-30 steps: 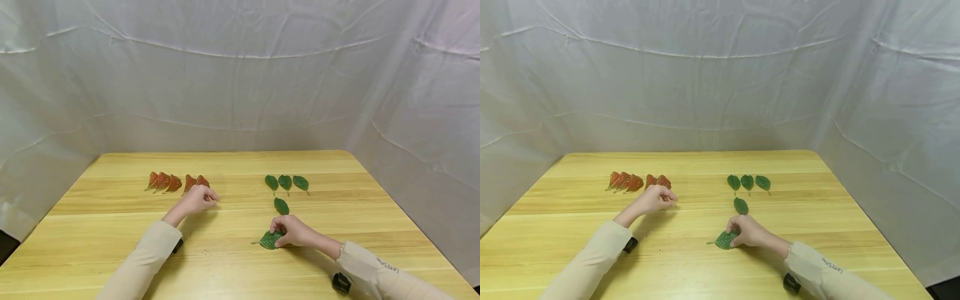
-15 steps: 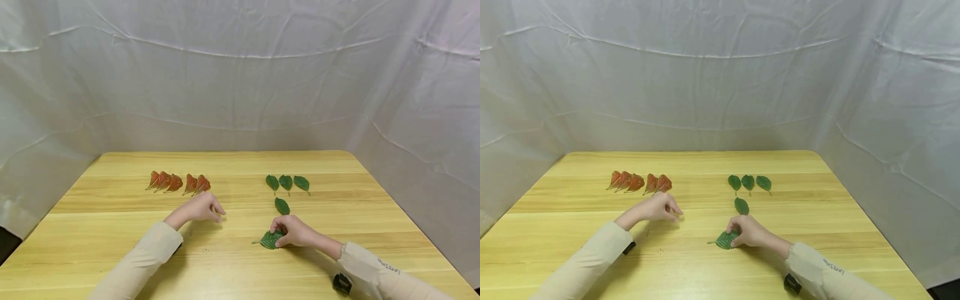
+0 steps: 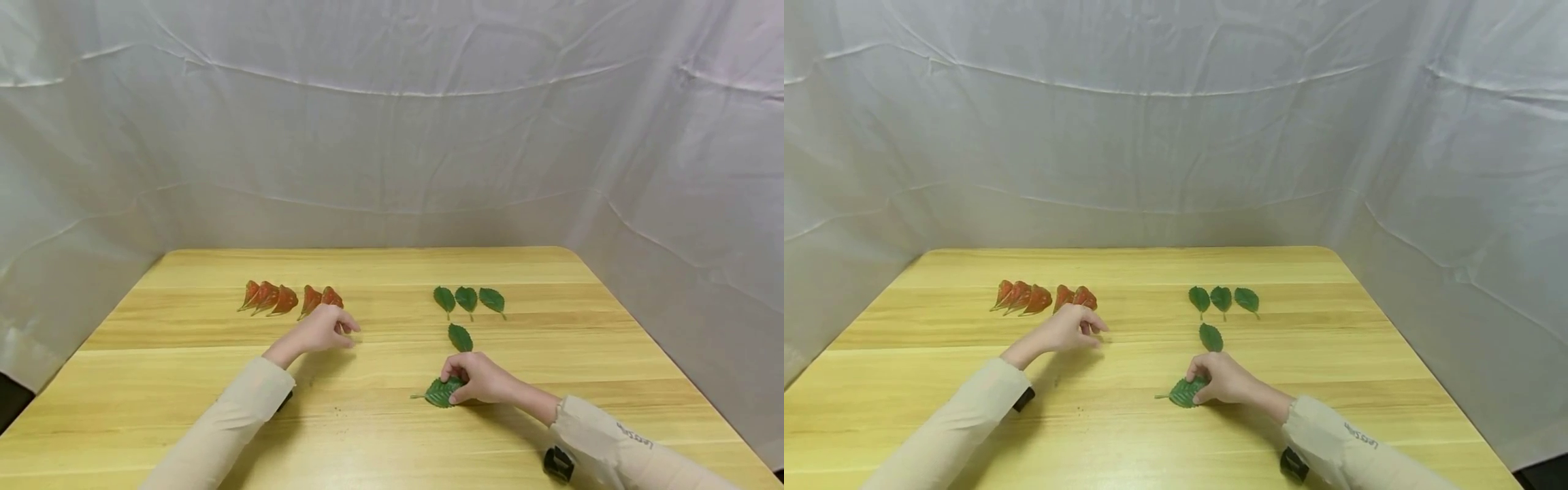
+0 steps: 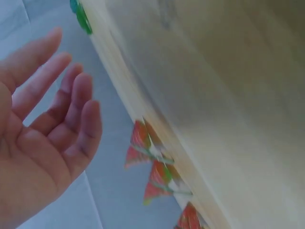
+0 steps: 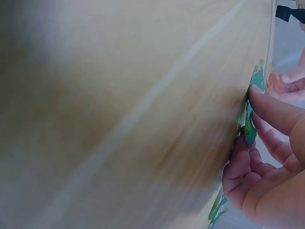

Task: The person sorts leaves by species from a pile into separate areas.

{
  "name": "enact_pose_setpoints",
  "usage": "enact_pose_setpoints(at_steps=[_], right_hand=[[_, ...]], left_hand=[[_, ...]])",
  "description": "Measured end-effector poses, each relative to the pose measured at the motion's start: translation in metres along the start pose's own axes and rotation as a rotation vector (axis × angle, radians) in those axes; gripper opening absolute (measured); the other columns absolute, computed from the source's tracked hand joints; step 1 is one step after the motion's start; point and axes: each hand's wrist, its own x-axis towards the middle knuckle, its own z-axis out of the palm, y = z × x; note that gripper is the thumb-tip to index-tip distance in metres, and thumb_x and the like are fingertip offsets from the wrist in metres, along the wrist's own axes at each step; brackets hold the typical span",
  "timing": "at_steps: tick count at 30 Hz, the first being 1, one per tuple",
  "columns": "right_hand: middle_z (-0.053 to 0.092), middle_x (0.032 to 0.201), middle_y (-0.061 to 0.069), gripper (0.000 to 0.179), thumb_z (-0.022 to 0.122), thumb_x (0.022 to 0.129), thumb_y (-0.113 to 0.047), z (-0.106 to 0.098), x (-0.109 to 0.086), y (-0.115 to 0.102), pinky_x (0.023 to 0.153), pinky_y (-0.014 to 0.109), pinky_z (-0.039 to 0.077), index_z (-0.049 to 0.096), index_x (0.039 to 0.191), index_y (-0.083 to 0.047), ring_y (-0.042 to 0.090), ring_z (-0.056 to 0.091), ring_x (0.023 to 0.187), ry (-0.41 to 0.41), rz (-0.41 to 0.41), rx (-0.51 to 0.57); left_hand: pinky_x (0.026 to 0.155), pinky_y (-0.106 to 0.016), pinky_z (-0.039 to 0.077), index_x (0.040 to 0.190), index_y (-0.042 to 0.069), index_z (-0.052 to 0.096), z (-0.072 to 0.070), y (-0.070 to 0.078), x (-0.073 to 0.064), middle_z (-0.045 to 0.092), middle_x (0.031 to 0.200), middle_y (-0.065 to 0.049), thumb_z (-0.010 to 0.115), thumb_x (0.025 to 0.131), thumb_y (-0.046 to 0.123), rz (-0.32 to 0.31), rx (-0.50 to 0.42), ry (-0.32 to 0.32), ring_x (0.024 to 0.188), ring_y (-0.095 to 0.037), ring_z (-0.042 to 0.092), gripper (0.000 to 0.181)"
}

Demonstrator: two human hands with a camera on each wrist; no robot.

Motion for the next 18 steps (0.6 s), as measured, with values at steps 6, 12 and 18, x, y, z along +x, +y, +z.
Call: enact_pose_setpoints(at_steps=[6,12,18], right_hand=[[0.052,0.072,-0.002,0.023,0.074,0.068,0.002,0.000,0.001,-0.001,0.058,0.022,0.041,0.059,0.084,-0.005,0.008,0.043,0.064,-0.001,0.014,0.006],[0.052,0.073,-0.002,0.023,0.074,0.067,0.001,0.000,0.001,0.002,0.059,0.022,0.041,0.059,0.084,-0.005,0.010,0.045,0.066,-0.002,0.018,-0.002],[0.053,0.075,-0.002,0.024,0.074,0.067,0.001,-0.001,0.002,0.001,0.059,0.022,0.041,0.059,0.085,-0.005,0.010,0.044,0.067,-0.006,0.006,0.018]], left_hand=[[0.064,-0.033,0.045,0.095,0.002,0.069,-0.016,-0.008,0.002,0.062,0.089,-0.009,0.070,0.075,0.004,-0.155,0.051,0.167,0.073,-0.018,0.052,0.019],[0.071,-0.038,0.046,0.099,0.004,0.069,-0.024,-0.016,0.003,0.057,0.099,-0.011,0.070,0.076,0.006,-0.273,0.070,0.163,0.087,-0.027,0.052,0.023],[0.074,-0.039,0.045,0.103,0.004,0.067,-0.027,-0.022,0.006,0.060,0.103,-0.012,0.068,0.077,0.004,-0.328,0.055,0.144,0.092,-0.026,0.054,0.026]])
